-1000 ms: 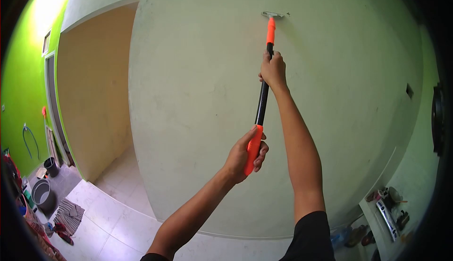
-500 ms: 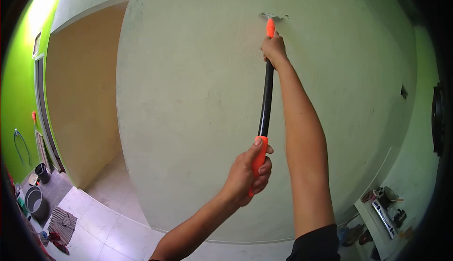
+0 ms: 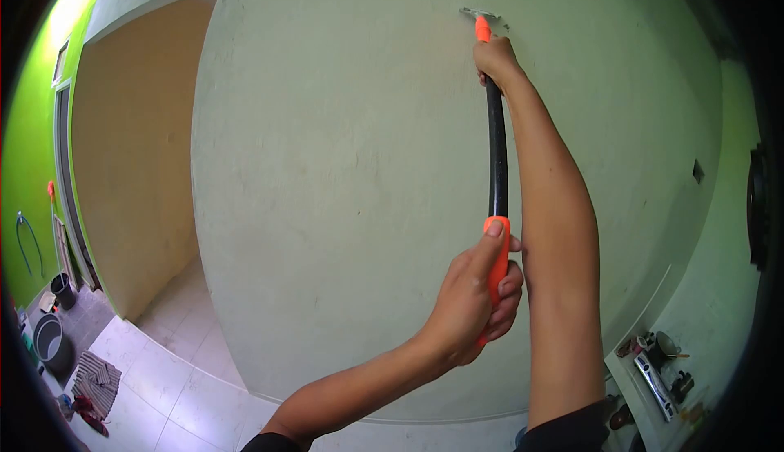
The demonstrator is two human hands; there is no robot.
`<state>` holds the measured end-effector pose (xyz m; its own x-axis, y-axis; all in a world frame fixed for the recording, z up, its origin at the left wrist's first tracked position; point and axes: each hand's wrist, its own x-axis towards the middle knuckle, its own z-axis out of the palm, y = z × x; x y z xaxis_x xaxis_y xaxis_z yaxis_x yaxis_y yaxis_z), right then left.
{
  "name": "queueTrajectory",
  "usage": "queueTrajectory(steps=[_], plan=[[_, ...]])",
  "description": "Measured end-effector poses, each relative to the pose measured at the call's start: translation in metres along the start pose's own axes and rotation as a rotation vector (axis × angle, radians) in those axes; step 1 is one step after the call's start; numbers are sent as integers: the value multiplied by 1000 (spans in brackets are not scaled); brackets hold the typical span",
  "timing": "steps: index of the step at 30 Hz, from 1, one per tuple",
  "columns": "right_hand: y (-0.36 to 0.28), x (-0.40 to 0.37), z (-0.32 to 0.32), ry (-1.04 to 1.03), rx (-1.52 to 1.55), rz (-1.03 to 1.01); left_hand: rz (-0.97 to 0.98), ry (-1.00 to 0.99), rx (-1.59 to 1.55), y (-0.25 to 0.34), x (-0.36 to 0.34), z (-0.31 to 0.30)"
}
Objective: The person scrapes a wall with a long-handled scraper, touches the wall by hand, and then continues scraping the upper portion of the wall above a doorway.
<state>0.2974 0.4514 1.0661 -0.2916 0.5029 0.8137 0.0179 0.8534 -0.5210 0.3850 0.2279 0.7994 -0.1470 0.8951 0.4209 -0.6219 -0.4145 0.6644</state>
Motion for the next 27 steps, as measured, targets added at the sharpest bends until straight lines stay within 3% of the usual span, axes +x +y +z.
queueTrajectory(steps=[8, 12, 19, 23, 27], plan=[[-9, 6, 1, 23, -46, 39, -18, 20, 4, 11, -9, 10], [-22, 32, -8, -9, -18, 46, 54, -64, 2, 20, 15, 14], [-23, 18, 5, 25, -61, 27, -7, -57, -31, 24, -1, 7], [-39, 53, -21, -143, -68, 26, 22, -103, -110, 29, 13, 42], [-32, 29, -6, -5, -20, 7, 8, -52, -37, 27, 6, 25]])
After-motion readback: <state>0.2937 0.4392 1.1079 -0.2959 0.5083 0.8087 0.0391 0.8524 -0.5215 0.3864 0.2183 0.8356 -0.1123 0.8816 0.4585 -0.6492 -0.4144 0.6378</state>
